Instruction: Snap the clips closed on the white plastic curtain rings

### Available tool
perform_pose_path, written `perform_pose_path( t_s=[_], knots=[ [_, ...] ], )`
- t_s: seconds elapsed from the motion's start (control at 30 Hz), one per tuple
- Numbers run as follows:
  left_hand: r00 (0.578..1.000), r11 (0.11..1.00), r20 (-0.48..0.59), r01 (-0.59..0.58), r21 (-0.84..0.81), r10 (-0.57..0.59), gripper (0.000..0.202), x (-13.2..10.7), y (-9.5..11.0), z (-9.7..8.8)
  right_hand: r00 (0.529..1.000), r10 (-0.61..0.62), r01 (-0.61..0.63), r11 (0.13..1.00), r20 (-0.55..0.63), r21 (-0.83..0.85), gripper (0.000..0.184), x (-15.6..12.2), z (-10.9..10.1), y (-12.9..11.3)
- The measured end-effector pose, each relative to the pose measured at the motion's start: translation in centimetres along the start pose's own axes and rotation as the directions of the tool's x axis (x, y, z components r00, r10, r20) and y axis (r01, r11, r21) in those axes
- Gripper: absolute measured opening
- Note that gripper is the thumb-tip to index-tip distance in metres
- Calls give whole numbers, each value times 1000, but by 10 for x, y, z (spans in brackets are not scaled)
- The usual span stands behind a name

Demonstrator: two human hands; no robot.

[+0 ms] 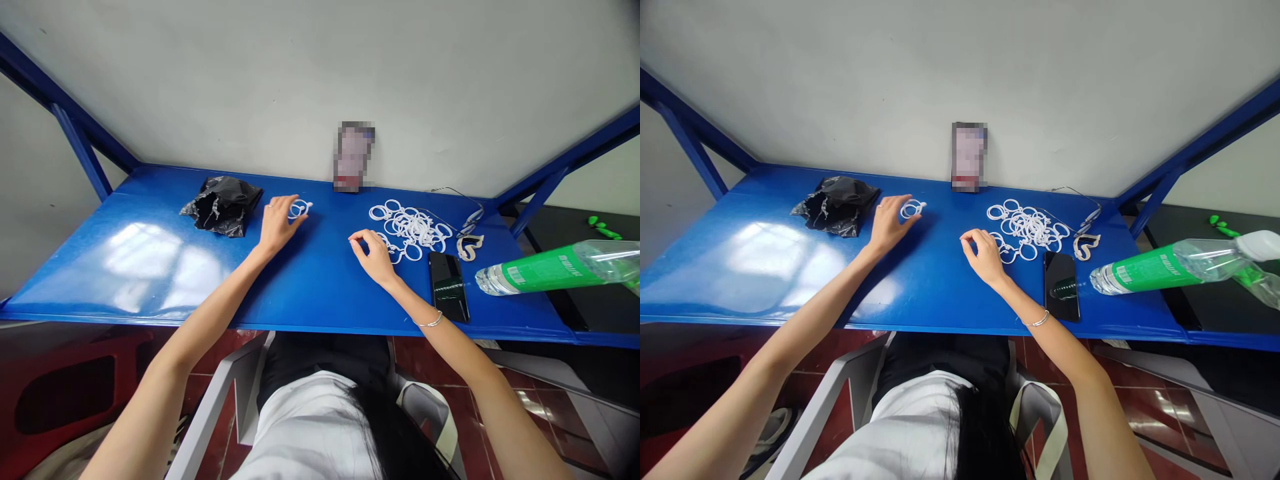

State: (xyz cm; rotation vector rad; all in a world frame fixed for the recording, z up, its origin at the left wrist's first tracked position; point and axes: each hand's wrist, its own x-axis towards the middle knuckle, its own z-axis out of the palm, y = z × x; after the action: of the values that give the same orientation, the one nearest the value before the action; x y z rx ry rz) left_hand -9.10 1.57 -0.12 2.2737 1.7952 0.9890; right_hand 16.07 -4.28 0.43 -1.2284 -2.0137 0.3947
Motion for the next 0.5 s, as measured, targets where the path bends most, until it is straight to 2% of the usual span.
perform_pose_path(
  t_s=[0.07,0.13,0.23,0.33,0.5],
  knots=[
    [997,997,-9,82,13,-82,42,6,-13,-3,1000,-3,3,1000,5,-21,16,0,0,-1],
    [993,993,5,114,25,-114,43,8,-20,-4,1000,-4,4,998,-1,-66,17,1,-3,-2],
    [988,988,56,143,50,-146,43,8,-21,-3,999,-4,-7,977,-54,-214,16,6,-15,1],
    [979,984,112,162,69,-169,43,6,-19,-3,993,13,-57,921,-115,-386,15,12,-34,10],
    [978,984,123,158,84,-168,43,6,-19,-1,993,114,-112,859,-27,-499,18,18,-63,33]
  ],
)
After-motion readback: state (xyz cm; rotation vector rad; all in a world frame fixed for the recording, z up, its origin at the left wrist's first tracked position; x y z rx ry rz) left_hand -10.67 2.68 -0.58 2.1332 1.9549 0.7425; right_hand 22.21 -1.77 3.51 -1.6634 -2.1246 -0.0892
